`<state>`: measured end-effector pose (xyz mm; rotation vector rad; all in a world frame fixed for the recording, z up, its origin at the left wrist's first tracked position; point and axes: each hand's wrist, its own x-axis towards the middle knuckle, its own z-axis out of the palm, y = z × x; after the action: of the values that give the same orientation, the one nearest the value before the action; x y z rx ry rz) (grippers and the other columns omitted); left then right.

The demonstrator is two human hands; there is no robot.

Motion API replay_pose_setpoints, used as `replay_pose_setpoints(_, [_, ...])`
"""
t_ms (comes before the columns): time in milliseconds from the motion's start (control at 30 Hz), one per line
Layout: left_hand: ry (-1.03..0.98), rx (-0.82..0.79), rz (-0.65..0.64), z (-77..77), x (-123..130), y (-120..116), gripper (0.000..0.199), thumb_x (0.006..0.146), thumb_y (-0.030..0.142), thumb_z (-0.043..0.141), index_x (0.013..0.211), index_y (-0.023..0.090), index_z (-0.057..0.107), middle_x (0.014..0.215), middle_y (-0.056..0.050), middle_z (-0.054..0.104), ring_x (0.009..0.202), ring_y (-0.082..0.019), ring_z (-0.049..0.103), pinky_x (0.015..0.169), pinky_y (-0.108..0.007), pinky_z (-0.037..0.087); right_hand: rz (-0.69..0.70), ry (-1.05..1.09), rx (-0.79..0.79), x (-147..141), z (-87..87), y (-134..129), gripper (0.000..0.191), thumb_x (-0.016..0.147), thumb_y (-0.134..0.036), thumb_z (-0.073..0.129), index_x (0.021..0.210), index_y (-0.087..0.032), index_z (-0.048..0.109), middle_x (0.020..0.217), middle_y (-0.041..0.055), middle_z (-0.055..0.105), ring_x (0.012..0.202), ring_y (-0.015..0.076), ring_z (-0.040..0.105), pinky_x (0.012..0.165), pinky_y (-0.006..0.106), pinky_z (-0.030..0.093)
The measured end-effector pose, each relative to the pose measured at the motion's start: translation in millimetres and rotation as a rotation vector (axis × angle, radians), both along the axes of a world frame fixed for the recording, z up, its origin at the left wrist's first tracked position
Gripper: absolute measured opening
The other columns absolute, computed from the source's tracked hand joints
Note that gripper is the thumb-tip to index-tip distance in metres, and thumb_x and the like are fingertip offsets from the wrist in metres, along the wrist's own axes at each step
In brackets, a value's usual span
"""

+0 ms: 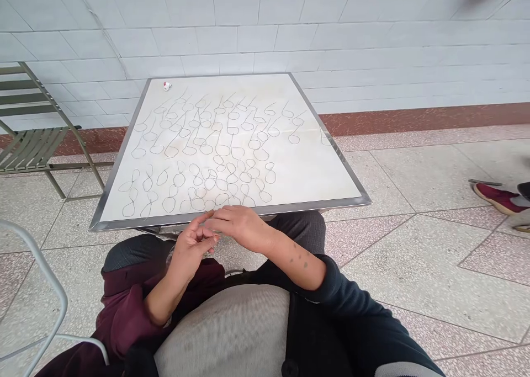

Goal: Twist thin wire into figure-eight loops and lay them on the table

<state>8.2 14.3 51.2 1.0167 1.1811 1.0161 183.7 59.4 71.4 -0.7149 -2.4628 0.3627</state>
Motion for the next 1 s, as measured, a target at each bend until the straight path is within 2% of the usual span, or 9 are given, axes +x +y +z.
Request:
replay_pose_setpoints(67, [-0.037, 0.009, 0.032, 0.4, -0.9, 0.1, 0.064, 0.072, 0.022, 0.071, 0.133, 0.017, 0.052, 0.067, 0.002, 0.059, 0.064, -0.013, 0.052, 0.056, -0.024, 0.050, -0.152, 0.210, -0.190, -1.1, -7.7, -1.2, 0.015, 0.095, -0.024, 0.051, 0.104, -0.021, 0.063, 0.087, 0.0040, 0.062, 0.075, 0.0137, 0.056, 0.064, 0.026, 0.045])
replay_pose_setpoints(133, [-0.079, 0.005, 0.059, 1.0, -1.7, 0.1, 0.066, 0.072, 0.024, 0.072, 0.134, 0.018, 0.051, 0.068, 0.002, 0.060, 0.067, -0.014, 0.054, 0.056, -0.024, 0.050, -0.242, 0.363, -0.388, -2.2, -12.9, -2.5, 0.013, 0.093, -0.028, 0.055, 0.099, -0.022, 0.064, 0.085, 0.0032, 0.063, 0.070, 0.0126, 0.057, 0.062, 0.025, 0.046])
replay_pose_setpoints(233, [-0.119, -0.009, 0.070, 1.8, -2.1, -0.3, 0.067, 0.072, 0.026, 0.074, 0.134, 0.018, 0.051, 0.069, 0.002, 0.059, 0.069, -0.014, 0.054, 0.055, -0.023, 0.049, -0.241, 0.439, -0.604, -5.0, -14.6, -5.3, 0.013, 0.091, -0.027, 0.054, 0.094, -0.022, 0.065, 0.083, 0.0020, 0.064, 0.067, 0.0120, 0.057, 0.062, 0.025, 0.047])
replay_pose_setpoints(333, [-0.121, -0.006, 0.054, 1.5, -1.9, -0.7, 0.066, 0.072, 0.025, 0.073, 0.134, 0.018, 0.051, 0.068, 0.003, 0.058, 0.065, -0.013, 0.052, 0.052, -0.022, 0.048, -0.227, 0.450, -0.718, -9.8, -12.8, -7.3, 0.013, 0.091, -0.026, 0.052, 0.092, -0.021, 0.064, 0.077, -0.0001, 0.062, 0.065, 0.0116, 0.056, 0.063, 0.025, 0.045])
replay_pose_setpoints(500, [-0.117, -0.006, 0.029, -0.3, -2.1, -0.6, 0.064, 0.070, 0.023, 0.074, 0.131, 0.018, 0.054, 0.066, 0.003, 0.057, 0.062, -0.012, 0.051, 0.050, -0.021, 0.046, -0.268, 0.389, -0.661, -20.2, -13.3, -5.8, 0.010, 0.089, -0.024, 0.052, 0.085, -0.020, 0.061, 0.076, -0.0009, 0.058, 0.067, 0.0111, 0.051, 0.065, 0.025, 0.042])
replay_pose_setpoints(667, [-0.172, -0.022, 0.096, 0.1, -3.6, -0.4, 0.065, 0.070, 0.024, 0.074, 0.131, 0.020, 0.054, 0.067, 0.004, 0.057, 0.069, -0.014, 0.057, 0.053, -0.022, 0.046, -0.225, 0.510, -0.833, -24.6, -16.3, -5.4, 0.015, 0.091, -0.032, 0.051, 0.089, -0.020, 0.059, 0.074, -0.0013, 0.056, 0.064, 0.0105, 0.051, 0.062, 0.024, 0.045])
replay_pose_setpoints(733, [-0.177, -0.017, 0.099, 0.1, -3.8, -0.3, 0.064, 0.071, 0.024, 0.073, 0.131, 0.021, 0.053, 0.067, 0.004, 0.057, 0.069, -0.014, 0.057, 0.053, -0.021, 0.045, -0.206, 0.526, -0.856, -24.7, -18.0, -6.1, 0.017, 0.090, -0.035, 0.052, 0.088, -0.019, 0.058, 0.071, -0.0020, 0.055, 0.062, 0.0105, 0.052, 0.062, 0.025, 0.046])
replay_pose_setpoints(800, [-0.165, -0.008, 0.077, -0.7, -3.7, 0.0, 0.064, 0.071, 0.024, 0.073, 0.132, 0.020, 0.053, 0.067, 0.004, 0.058, 0.066, -0.013, 0.055, 0.052, -0.021, 0.045, -0.207, 0.513, -0.806, -25.2, -20.5, -6.2, 0.017, 0.091, -0.034, 0.052, 0.085, -0.019, 0.058, 0.070, -0.0021, 0.055, 0.061, 0.0106, 0.051, 0.061, 0.025, 0.045])
replay_pose_setpoints(1000, [-0.099, 0.022, 0.017, -4.7, -3.5, 0.0, 0.065, 0.073, 0.022, 0.071, 0.134, 0.019, 0.050, 0.068, 0.003, 0.058, 0.062, -0.012, 0.049, 0.051, -0.020, 0.045, -0.197, 0.414, -0.506, -27.9, -28.5, -3.0, 0.020, 0.095, -0.029, 0.048, 0.082, -0.020, 0.060, 0.079, 0.0013, 0.060, 0.075, 0.0136, 0.054, 0.070, 0.027, 0.044])
